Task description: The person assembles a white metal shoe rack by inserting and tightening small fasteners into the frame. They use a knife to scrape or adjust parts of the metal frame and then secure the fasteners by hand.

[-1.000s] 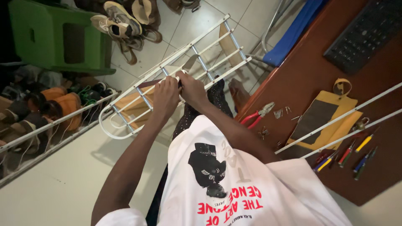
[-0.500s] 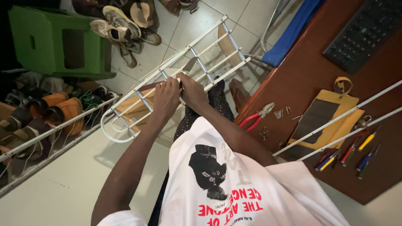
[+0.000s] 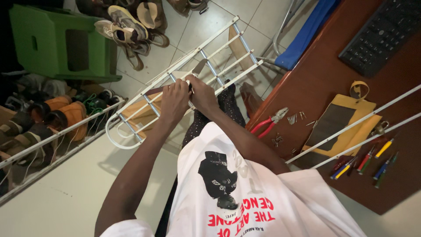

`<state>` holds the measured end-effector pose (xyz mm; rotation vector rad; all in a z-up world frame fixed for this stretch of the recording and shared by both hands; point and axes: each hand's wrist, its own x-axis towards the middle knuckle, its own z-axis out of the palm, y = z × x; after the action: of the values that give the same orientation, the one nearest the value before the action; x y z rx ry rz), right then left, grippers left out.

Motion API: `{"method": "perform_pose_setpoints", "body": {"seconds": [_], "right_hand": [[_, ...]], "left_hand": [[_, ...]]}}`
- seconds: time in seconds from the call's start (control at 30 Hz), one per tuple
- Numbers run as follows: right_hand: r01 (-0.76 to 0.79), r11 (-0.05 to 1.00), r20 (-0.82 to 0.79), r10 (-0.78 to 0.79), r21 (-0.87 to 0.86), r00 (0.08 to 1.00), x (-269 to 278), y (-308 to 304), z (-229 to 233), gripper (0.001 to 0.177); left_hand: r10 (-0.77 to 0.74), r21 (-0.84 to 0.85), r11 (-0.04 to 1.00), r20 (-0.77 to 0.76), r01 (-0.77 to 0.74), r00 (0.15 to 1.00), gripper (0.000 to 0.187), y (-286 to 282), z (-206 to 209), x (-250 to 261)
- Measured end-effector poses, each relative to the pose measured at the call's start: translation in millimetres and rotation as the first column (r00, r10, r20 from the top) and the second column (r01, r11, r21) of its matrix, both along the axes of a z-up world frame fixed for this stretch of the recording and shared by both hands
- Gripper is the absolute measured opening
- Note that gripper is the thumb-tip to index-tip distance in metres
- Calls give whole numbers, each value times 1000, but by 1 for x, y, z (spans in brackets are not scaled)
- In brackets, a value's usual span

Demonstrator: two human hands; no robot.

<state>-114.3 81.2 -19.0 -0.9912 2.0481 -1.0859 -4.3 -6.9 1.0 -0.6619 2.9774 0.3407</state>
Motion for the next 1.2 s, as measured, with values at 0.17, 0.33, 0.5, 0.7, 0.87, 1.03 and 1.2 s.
{"method": "perform_pose_setpoints", "body": {"seconds": [0.17, 0.33, 0.5, 0.7, 0.87, 1.03, 1.2], "right_hand": [[11, 999, -11, -11, -43, 1000, 0, -1, -3, 36], [16, 999, 2, -16, -46, 1000, 0, 1, -9, 32], [46, 999, 6, -45, -28, 999, -1, 0, -12, 32], [136, 986, 0, -136, -93, 991, -10, -15, -24, 38], [249, 952, 134, -228, -177, 965, -6, -11, -39, 64], [395, 916, 309, -357, -69, 881, 30, 12, -67, 52], [298, 950, 203, -312, 96, 928, 28, 41, -73, 49]], "left_hand": [[-29, -39, 999, -8, 29, 1000, 29, -1, 0, -1], [-33, -38, 999, 24, 34, 999, 27, 0, -3, -1], [-101, -159, 981, 50, 108, 994, 32, -3, 15, -10], [-304, -360, 878, 85, 314, 949, 34, -30, 38, -39], [-450, -320, 811, 194, 490, 872, 29, -53, 28, -71], [-528, -270, 774, 223, 572, 819, 21, -57, 7, -99], [-266, 22, 960, 366, 278, 891, 37, -68, 7, -120]]}}
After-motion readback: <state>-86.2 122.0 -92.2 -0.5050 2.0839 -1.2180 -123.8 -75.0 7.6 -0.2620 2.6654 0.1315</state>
